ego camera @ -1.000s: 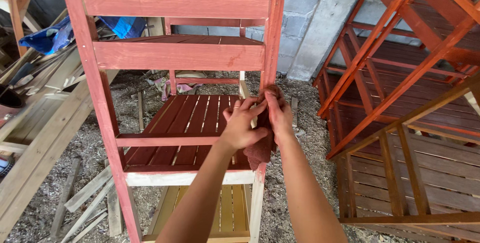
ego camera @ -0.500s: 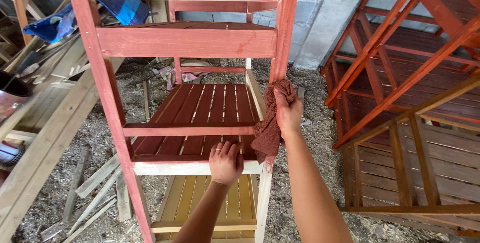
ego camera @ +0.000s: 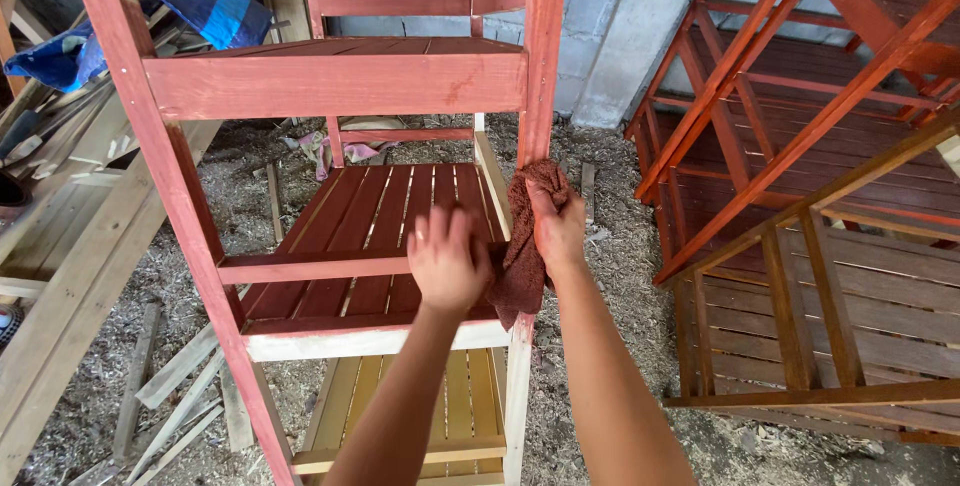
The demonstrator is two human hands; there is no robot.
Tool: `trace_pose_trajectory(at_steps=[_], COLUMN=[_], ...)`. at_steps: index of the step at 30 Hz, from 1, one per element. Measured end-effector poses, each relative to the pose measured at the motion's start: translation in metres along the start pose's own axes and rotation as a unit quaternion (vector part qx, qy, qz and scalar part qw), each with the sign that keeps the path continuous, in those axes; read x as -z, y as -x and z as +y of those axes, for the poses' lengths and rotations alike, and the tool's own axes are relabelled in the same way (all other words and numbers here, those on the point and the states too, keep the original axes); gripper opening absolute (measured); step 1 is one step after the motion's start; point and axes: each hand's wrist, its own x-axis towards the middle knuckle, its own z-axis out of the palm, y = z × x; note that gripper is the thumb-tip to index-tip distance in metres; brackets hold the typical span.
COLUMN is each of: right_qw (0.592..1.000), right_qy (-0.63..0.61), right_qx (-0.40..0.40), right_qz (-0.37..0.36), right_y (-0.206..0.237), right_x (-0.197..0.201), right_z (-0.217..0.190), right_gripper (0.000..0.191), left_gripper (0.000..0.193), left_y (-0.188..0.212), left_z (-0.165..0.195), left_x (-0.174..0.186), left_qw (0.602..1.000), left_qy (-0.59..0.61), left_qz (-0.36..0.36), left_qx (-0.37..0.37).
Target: The person wipes the red-stained surfaces of a wooden chair frame with a cloth, moving around the chair to wipe the seat slats, side rails, legs, and lower stretchers, working over the painted and partially unpainted areas in sequence.
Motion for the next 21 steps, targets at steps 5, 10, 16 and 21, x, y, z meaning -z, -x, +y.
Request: trace_pose_trajectory(at_steps=[5, 10, 16, 21], right_qw=[0.994, 0.910, 0.928, 0.929], right_qy=[0.094, 0.373, 0.298, 0.237], right_qx=[-0.034, 0.120, 0.152, 0.244], right_qz=[0.031, 0.134, 0.163, 0.144], right_y=[0.025, 0.078, 0.083, 0.012], right_x=[0.004, 0.003, 0.001, -0.004], right_z=[-0.003, -0.011, -0.030, -0.090], right_gripper=[0.028, 0.028, 0.024, 0.032], left_gripper=[0.092, 0.073, 0.078, 0.078], left_y=[-0.062, -0.066, -0.063, -0.061], left_z=[-0.005, 0.001, 0.002, 0.002], left_x=[0.000, 0.011, 0.011, 0.009], left_qw=[0.902, 0.830, 0.823, 0.827], left_qy=[-0.192, -0.154, -0.148, -0.148], left_qz=[-0.373, -0.504, -0.513, -0.510], left_qx=[0.103, 0.182, 0.192, 0.184])
